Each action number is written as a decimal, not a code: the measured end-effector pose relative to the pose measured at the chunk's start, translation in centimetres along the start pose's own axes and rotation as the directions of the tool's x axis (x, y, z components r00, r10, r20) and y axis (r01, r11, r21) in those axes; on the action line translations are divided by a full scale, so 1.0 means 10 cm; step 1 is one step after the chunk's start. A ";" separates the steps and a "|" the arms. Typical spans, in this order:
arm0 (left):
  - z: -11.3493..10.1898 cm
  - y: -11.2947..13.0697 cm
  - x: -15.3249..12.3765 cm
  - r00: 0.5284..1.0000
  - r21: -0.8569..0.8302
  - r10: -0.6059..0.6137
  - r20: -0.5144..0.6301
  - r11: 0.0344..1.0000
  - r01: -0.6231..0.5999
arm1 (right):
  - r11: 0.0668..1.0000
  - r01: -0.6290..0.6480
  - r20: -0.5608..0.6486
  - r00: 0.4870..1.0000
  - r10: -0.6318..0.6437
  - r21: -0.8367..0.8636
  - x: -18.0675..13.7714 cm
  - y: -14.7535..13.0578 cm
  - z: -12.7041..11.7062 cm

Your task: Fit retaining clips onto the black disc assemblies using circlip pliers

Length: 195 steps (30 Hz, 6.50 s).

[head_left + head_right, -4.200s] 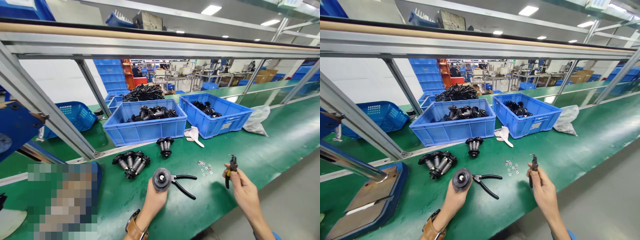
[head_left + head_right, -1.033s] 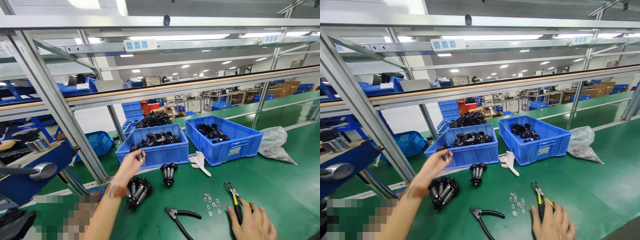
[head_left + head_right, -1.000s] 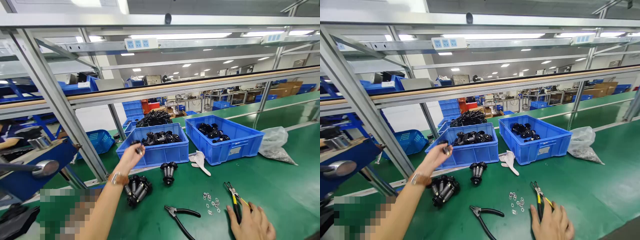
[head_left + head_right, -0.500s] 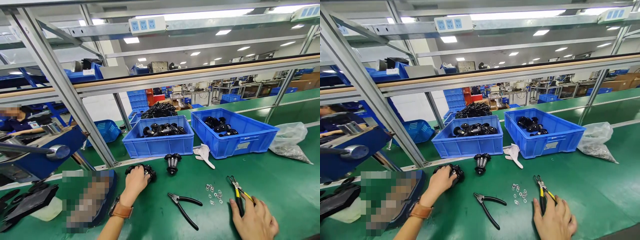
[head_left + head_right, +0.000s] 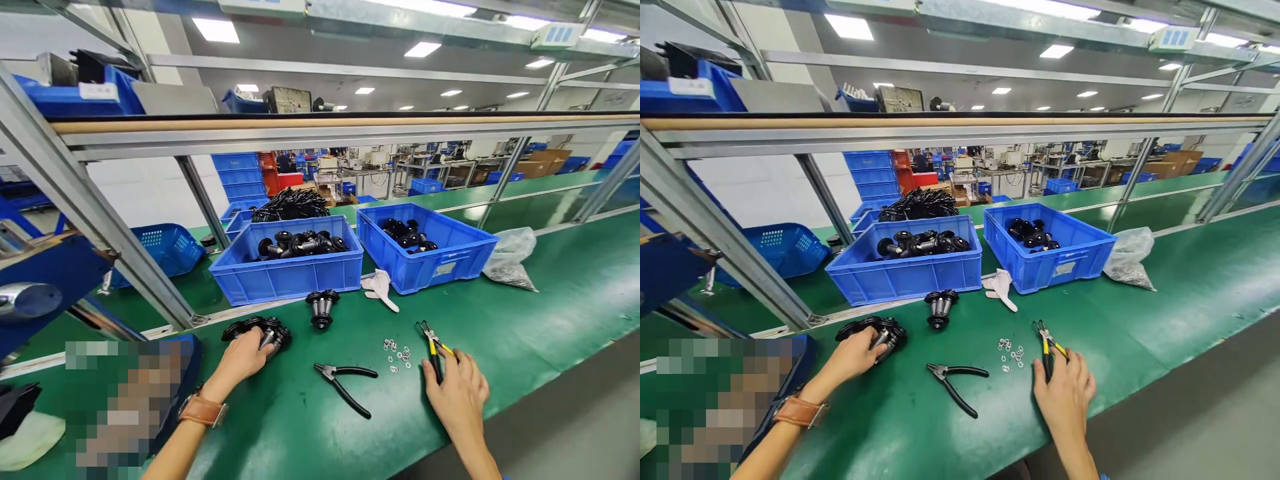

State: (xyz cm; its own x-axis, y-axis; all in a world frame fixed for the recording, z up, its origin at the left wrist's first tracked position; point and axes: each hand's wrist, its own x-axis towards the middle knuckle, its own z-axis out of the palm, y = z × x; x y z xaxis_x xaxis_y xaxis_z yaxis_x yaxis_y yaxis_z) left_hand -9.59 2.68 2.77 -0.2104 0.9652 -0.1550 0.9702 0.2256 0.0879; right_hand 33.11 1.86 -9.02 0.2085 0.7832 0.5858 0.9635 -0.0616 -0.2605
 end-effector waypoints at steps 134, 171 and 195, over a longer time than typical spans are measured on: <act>0.56 0.86 -0.65 0.980 -0.969 0.070 0.186 -0.151 0.195 | 0.763 0.393 0.200 0.810 -0.552 0.514 -0.36 -1.23 -0.29; 0.57 0.92 -0.74 0.932 -0.941 0.194 0.305 -0.092 0.327 | 0.790 0.459 0.237 0.782 -0.576 0.405 -0.29 -1.10 -0.48; 0.71 0.92 -0.75 0.929 -0.895 0.309 -0.206 0.323 -0.306 | 0.775 0.318 0.219 0.839 -0.498 0.545 -0.32 -1.14 -0.89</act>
State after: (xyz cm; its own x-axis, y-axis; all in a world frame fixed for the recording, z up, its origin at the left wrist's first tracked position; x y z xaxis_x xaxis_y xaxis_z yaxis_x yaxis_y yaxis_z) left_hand 1.79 -3.43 -2.28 0.0793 0.9931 0.0864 0.2705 -0.1048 0.9570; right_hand 23.01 -5.45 -1.04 -0.3422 0.8231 0.4532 0.7218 0.5391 -0.4341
